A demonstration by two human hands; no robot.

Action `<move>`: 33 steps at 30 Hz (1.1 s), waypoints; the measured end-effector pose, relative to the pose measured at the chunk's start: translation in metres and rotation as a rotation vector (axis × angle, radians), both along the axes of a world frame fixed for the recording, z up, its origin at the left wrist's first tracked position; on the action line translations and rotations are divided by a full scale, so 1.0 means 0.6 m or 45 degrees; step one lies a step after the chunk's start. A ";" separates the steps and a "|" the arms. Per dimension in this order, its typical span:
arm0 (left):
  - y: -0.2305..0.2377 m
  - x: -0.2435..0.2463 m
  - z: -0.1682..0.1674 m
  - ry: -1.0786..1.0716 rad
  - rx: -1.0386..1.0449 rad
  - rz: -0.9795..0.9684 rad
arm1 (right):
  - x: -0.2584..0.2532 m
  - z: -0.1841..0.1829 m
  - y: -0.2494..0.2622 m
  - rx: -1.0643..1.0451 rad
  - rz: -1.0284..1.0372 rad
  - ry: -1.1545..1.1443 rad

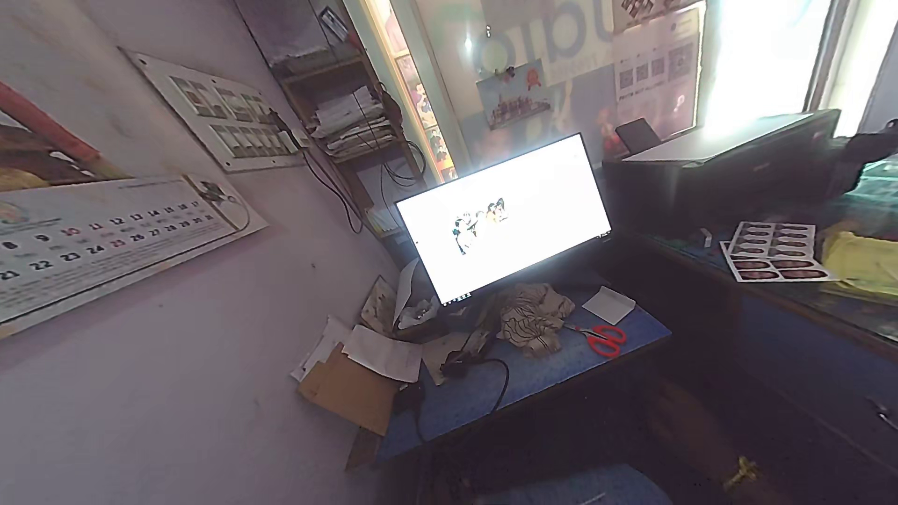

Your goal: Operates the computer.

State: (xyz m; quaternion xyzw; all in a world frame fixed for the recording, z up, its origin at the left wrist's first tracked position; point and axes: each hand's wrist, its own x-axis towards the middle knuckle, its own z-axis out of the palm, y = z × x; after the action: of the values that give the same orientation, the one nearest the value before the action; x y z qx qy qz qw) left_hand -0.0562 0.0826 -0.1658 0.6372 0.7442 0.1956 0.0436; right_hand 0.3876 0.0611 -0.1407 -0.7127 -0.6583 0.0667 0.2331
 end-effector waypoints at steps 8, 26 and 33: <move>0.009 -0.010 -0.029 0.057 0.051 0.015 | 0.002 -0.004 0.003 0.056 0.017 -0.004; 0.002 -0.003 -0.013 0.032 0.017 0.017 | 0.003 -0.005 0.003 0.065 0.037 -0.029; 0.001 0.001 0.001 -0.010 -0.034 0.018 | 0.004 -0.009 0.005 0.030 0.020 -0.023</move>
State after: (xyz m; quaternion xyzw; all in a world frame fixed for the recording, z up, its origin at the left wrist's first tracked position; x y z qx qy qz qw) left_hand -0.0557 0.0833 -0.1650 0.6304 0.7511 0.1886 0.0538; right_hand 0.3897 0.0640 -0.1464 -0.7051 -0.6668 0.0541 0.2350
